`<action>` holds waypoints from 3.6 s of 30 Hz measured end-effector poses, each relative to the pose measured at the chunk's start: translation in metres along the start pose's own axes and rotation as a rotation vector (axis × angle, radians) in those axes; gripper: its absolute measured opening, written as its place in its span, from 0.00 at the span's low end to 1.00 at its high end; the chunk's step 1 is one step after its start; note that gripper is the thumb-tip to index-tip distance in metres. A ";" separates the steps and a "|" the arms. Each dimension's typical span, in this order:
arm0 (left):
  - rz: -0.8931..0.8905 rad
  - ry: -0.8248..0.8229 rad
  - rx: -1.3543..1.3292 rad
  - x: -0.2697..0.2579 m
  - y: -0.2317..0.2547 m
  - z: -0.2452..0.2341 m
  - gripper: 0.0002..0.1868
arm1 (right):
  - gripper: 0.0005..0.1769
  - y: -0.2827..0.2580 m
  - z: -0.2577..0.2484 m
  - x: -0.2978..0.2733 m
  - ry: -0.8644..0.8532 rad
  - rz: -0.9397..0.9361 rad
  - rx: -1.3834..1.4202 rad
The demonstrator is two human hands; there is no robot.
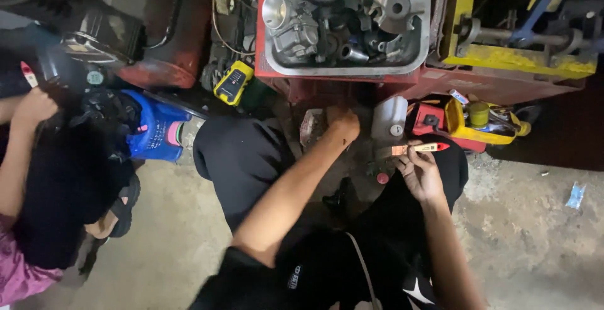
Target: The person sits on the floor and uses a red-handled brush to scrub various small metal mechanical parts held in their left hand. They repeatedly dip the brush into a container of liquid and scrub the parts over a metal tray before placing them back into the tray.
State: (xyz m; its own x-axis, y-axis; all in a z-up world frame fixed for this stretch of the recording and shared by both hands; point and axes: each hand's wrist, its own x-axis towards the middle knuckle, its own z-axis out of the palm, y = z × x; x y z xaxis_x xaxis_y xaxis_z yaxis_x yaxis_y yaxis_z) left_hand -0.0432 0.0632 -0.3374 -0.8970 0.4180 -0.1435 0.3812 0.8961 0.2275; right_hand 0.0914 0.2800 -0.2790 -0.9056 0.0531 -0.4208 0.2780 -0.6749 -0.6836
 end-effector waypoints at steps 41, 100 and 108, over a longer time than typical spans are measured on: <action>0.006 0.555 -0.413 0.102 0.014 -0.275 0.40 | 0.11 0.013 -0.010 0.006 -0.029 0.101 0.184; 0.383 0.436 -0.182 0.043 -0.036 -0.296 0.08 | 0.11 0.011 -0.006 -0.001 -0.027 0.064 0.078; 0.215 0.442 -1.051 -0.037 -0.009 -0.343 0.09 | 0.12 -0.080 0.118 -0.042 -0.165 -0.228 -0.076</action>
State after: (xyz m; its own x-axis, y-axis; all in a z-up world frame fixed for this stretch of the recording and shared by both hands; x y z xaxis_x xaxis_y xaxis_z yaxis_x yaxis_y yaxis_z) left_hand -0.0901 -0.0119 -0.0036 -0.9153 0.2719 0.2970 0.3473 0.1600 0.9240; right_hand 0.0698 0.2455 -0.1360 -0.9856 0.0726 -0.1524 0.0785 -0.6021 -0.7945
